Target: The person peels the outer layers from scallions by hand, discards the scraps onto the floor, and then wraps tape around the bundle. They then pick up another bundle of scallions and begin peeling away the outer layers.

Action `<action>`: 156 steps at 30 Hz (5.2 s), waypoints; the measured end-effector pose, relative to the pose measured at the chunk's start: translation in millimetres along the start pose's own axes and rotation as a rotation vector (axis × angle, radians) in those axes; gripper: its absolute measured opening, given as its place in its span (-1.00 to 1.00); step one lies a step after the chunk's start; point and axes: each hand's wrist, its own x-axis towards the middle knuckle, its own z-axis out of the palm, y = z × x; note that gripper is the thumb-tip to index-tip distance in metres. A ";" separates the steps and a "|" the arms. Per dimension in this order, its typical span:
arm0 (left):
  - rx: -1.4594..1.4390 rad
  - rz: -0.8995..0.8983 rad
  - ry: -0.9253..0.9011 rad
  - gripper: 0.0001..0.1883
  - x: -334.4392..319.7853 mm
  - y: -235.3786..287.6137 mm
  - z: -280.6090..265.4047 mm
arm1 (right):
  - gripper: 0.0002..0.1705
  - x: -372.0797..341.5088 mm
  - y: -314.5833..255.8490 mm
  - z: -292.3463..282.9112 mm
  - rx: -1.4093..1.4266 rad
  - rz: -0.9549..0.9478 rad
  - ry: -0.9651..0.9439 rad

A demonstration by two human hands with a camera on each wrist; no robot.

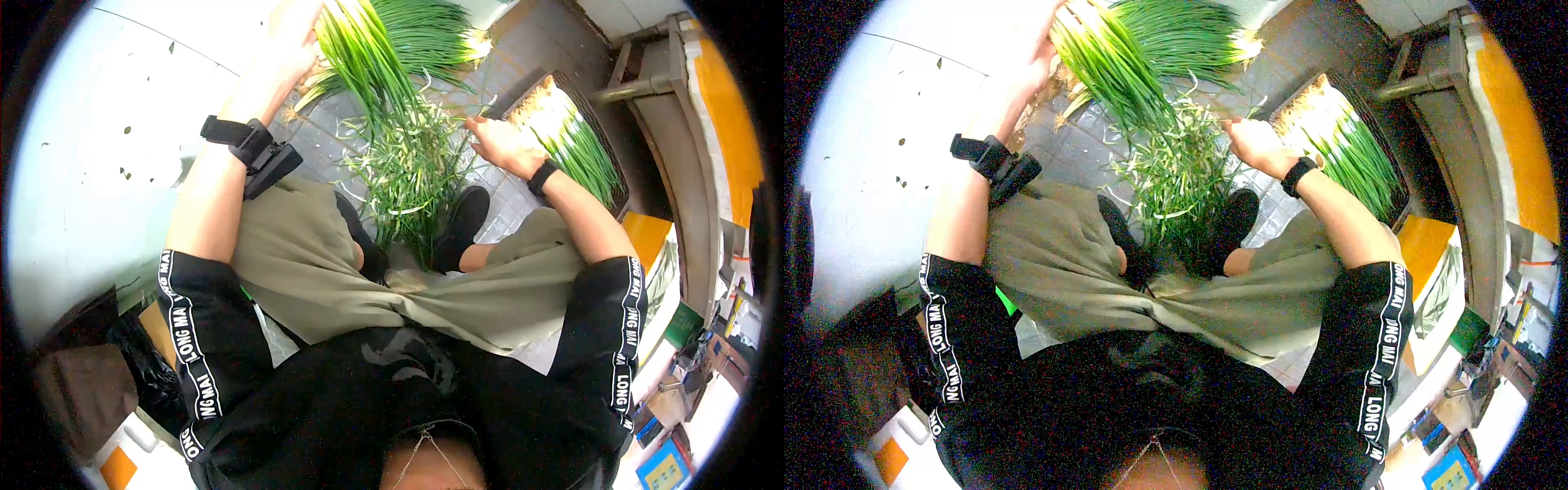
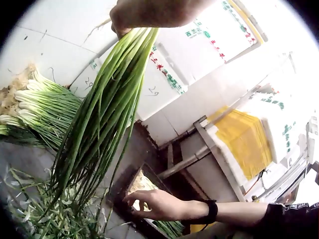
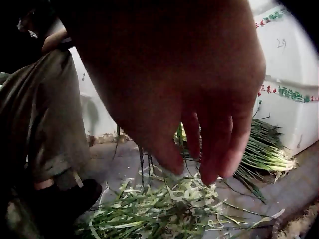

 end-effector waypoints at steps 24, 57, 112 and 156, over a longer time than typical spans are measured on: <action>0.014 0.050 -0.097 -0.85 -5.4 1.1 9.8 | -0.82 53.4 -64.4 -79.3 0.640 -0.009 0.426; 1.147 0.885 -0.538 -0.56 -23.3 -5.3 -7.8 | -0.49 64.3 -75.1 -118.3 1.142 -0.134 0.479; 0.262 0.162 -0.443 -0.60 -34.3 -14.6 24.4 | -0.26 54.0 -79.0 -138.5 0.918 -0.188 0.637; 1.159 1.252 -0.523 -0.31 -24.0 -11.7 0.4 | -0.21 55.1 -89.5 -128.3 1.291 -0.027 0.395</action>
